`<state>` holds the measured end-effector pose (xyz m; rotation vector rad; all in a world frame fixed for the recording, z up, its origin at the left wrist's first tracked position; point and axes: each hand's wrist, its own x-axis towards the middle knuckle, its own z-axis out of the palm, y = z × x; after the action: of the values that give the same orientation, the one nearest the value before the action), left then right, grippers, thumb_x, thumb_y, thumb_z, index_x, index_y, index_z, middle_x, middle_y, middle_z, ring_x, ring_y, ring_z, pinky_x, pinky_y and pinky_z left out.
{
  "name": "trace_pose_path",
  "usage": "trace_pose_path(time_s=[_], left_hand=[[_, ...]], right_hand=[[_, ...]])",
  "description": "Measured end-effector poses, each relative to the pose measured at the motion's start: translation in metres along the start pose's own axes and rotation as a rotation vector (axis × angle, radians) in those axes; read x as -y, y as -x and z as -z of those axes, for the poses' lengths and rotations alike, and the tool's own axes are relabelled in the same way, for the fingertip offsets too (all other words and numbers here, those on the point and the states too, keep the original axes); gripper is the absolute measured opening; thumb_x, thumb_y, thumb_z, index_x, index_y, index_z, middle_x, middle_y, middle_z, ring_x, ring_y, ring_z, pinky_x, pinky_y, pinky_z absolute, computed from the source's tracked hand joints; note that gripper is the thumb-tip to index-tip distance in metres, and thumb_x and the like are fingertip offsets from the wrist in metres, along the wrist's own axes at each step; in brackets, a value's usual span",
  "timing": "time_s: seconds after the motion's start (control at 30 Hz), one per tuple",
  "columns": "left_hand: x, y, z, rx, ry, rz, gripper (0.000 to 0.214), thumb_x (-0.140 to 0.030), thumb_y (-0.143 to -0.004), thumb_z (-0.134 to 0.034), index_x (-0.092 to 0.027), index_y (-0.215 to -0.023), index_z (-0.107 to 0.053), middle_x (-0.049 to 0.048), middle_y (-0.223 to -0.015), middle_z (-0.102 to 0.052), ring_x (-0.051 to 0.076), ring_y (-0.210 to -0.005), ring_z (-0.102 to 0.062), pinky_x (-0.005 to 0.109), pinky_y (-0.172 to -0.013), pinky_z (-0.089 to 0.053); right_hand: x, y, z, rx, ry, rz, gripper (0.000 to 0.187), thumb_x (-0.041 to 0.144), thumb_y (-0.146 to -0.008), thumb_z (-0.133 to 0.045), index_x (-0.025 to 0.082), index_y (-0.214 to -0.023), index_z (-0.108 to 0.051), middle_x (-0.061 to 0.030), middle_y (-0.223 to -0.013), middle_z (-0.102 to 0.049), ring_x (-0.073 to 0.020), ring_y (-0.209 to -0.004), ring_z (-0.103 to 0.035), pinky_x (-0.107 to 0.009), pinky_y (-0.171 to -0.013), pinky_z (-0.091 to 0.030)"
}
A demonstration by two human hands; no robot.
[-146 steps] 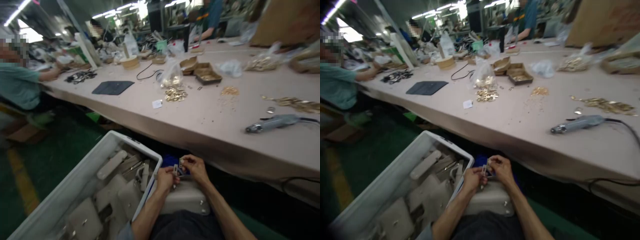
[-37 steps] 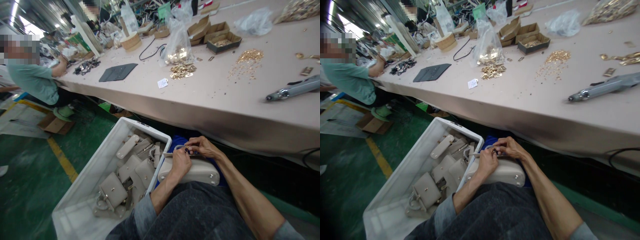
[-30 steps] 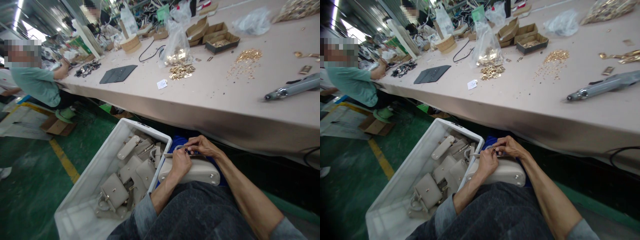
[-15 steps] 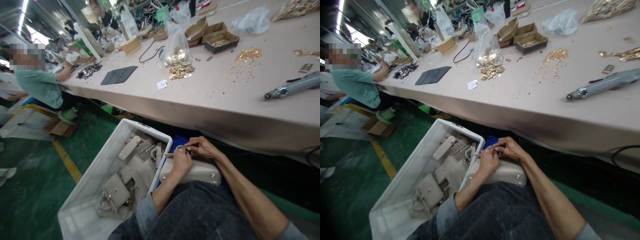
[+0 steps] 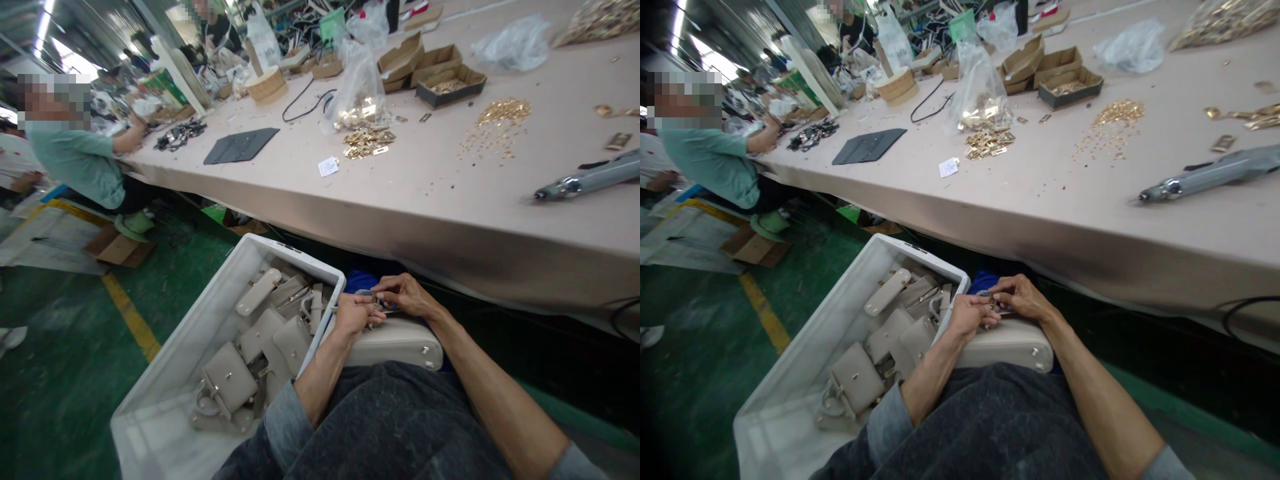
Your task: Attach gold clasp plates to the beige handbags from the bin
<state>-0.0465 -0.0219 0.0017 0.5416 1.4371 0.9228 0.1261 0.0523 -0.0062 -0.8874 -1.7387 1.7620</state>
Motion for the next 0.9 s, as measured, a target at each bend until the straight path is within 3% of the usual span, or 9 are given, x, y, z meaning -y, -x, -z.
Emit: trace_pose_path(time_s=[0.23, 0.9], left_hand=[[-0.0016, 0.0007, 0.0038, 0.001, 0.088, 0.066, 0.003, -0.002, -0.083, -0.072, -0.001, -0.082, -0.070, 0.0184, -0.074, -0.076, 0.023, -0.058, -0.076, 0.024, -0.050, -0.060], [-0.0065, 0.0029, -0.0039, -0.092, 0.044, 0.047, 0.008, -0.004, -0.079, -0.075, -0.007, -0.077, -0.068, 0.0109, -0.064, -0.073, 0.019, -0.054, -0.073, 0.021, -0.047, -0.056]], right_hand=[[0.0019, -0.0013, -0.0036, 0.015, -0.042, 0.007, 0.037, 0.046, -0.086, -0.077, 0.017, -0.108, -0.083, -0.0067, -0.091, -0.071, -0.0136, -0.068, -0.061, -0.027, -0.063, -0.048], [0.0075, -0.0019, -0.0082, 0.044, 0.023, 0.005, 0.036, 0.043, -0.089, -0.071, 0.016, -0.110, -0.081, -0.0077, -0.097, -0.072, -0.0148, -0.072, -0.063, -0.029, -0.069, -0.051]])
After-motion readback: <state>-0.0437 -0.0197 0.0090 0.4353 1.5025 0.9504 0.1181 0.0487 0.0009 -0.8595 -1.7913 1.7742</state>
